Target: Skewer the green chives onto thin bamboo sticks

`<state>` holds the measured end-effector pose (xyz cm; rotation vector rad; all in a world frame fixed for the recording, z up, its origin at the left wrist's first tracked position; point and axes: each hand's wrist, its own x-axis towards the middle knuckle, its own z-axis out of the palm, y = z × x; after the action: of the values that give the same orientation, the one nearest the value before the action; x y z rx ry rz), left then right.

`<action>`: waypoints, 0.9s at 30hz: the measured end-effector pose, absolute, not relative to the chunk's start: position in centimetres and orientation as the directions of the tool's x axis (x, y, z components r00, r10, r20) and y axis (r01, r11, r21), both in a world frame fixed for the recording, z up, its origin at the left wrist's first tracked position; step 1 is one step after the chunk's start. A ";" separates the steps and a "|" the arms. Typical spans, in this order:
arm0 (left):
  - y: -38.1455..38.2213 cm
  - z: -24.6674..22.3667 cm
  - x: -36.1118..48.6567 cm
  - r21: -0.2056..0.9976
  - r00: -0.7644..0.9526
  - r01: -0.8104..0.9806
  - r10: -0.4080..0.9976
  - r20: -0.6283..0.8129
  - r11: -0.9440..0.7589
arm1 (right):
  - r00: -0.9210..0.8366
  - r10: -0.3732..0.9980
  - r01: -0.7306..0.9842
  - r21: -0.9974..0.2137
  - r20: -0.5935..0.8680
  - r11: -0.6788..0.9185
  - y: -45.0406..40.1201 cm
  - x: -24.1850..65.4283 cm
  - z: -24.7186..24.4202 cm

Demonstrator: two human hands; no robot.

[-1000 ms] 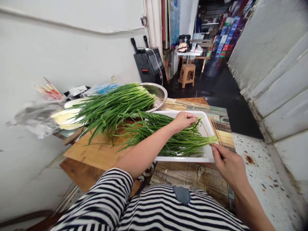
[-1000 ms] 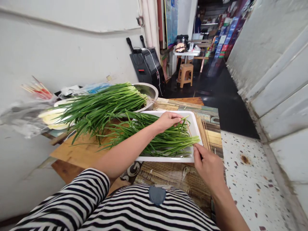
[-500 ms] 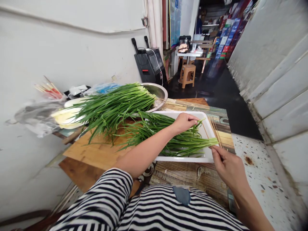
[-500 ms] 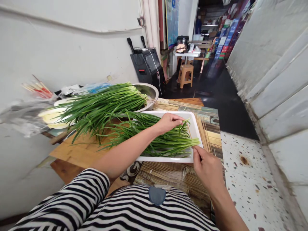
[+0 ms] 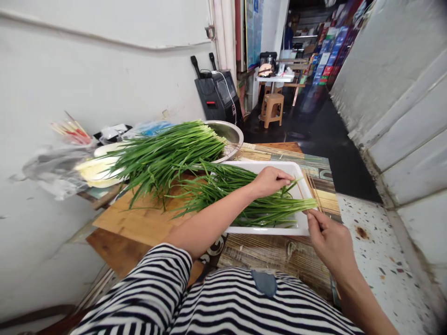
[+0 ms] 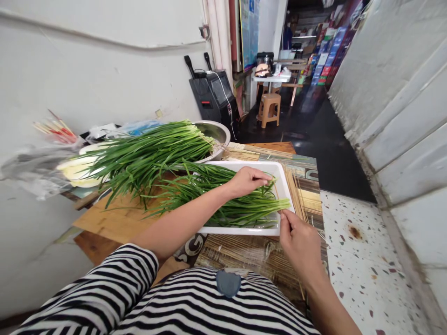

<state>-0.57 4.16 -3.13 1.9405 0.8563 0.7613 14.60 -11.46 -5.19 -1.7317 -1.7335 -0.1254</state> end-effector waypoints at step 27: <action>6.7 -0.2 -5.3 0.491 0.424 0.785 0.906 0.019 -0.378 | 0.155 0.765 0.880 -0.439 0.625 0.181 -11.8 14.3 -4.2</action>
<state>-5.29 6.67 -0.23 2.2740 1.4386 0.4010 14.34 -11.76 -4.20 -1.5982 -1.6233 -0.1743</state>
